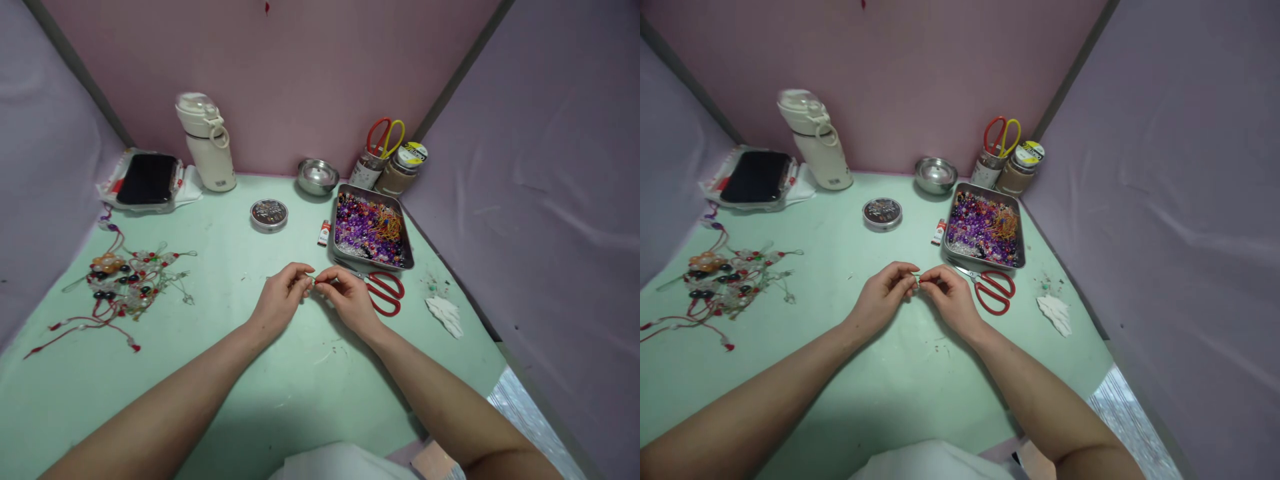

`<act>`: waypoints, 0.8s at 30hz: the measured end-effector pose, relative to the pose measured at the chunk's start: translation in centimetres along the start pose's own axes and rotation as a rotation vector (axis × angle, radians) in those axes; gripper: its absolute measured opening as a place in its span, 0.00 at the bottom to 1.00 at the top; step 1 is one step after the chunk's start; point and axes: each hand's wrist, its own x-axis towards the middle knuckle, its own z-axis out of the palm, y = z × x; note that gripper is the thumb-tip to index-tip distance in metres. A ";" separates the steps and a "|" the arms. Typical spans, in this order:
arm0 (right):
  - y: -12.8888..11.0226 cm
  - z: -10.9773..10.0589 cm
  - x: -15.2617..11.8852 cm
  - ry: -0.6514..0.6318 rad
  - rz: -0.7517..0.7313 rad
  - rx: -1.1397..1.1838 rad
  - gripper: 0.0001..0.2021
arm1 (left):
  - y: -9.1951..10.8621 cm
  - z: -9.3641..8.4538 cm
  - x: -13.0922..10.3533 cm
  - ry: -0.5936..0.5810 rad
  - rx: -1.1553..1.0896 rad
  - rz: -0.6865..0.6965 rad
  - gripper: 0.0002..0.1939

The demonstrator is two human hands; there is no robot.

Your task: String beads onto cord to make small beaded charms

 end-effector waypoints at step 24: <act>-0.7 -0.6 0.0 -0.033 -0.163 -0.280 0.05 | 0.7 0.0 -0.2 -0.004 -0.001 -0.001 0.10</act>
